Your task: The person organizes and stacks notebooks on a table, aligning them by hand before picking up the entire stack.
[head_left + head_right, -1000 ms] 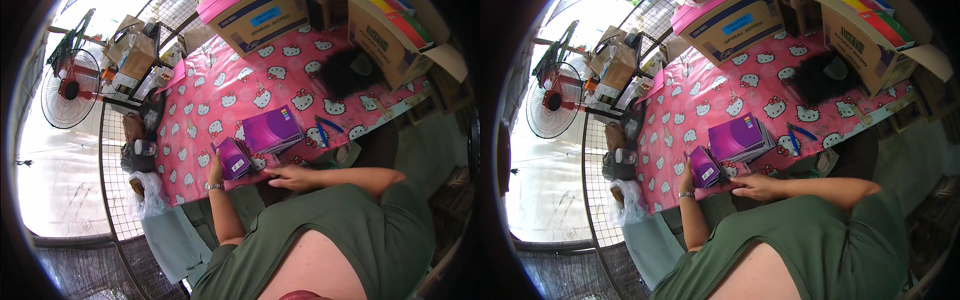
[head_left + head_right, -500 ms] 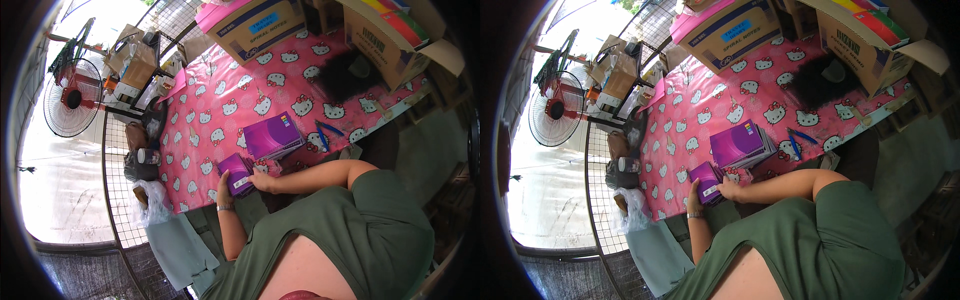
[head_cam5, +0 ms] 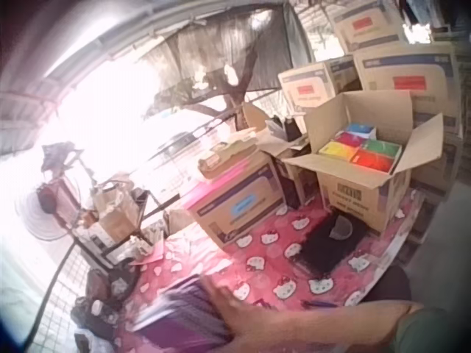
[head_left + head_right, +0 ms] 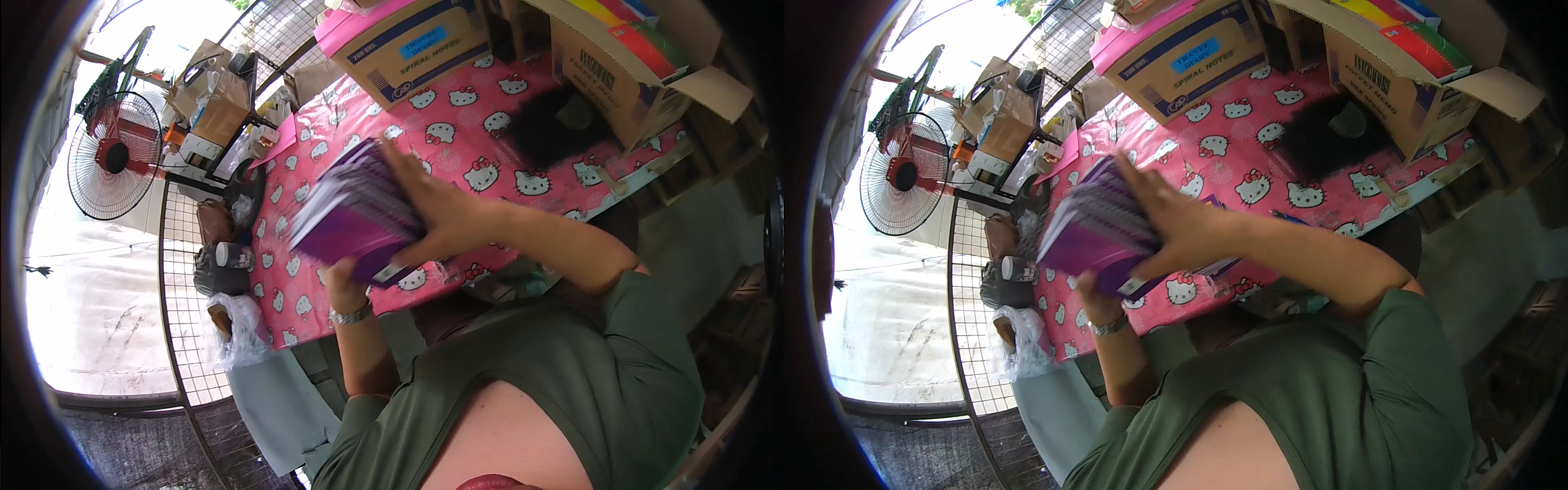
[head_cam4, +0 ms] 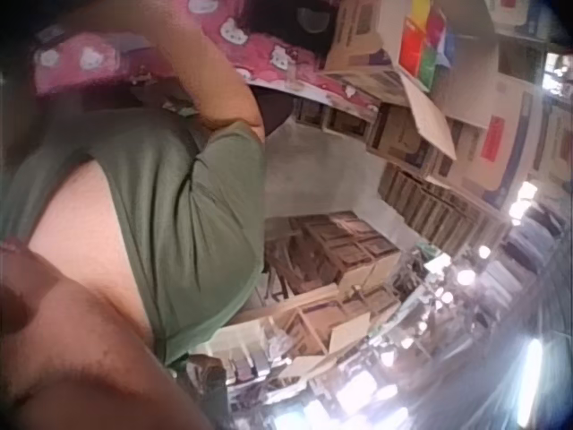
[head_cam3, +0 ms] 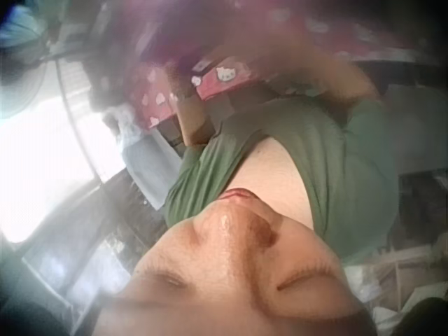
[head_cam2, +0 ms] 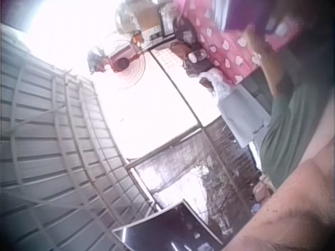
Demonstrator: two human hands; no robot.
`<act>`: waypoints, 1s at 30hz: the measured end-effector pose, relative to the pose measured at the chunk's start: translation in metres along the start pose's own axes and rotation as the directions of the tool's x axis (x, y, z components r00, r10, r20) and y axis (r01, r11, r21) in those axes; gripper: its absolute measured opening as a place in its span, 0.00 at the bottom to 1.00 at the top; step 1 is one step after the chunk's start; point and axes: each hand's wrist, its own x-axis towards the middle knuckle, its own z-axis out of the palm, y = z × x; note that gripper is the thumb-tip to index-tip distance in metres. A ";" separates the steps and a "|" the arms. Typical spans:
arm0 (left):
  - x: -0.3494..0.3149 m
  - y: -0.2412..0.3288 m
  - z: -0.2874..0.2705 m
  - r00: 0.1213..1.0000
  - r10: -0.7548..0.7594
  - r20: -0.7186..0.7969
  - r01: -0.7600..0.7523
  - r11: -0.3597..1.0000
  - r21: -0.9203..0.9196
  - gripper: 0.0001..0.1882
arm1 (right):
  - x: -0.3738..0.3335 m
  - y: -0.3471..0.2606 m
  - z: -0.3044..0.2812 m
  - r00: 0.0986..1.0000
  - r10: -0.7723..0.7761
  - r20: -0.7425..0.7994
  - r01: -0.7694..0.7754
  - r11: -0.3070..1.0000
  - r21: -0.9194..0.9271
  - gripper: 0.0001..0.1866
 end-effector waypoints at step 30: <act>0.015 -0.083 0.044 0.995 -0.090 0.041 0.081 0.977 0.197 0.40 | -0.041 0.078 -0.013 0.995 -0.083 -0.062 0.097 0.957 0.275 0.74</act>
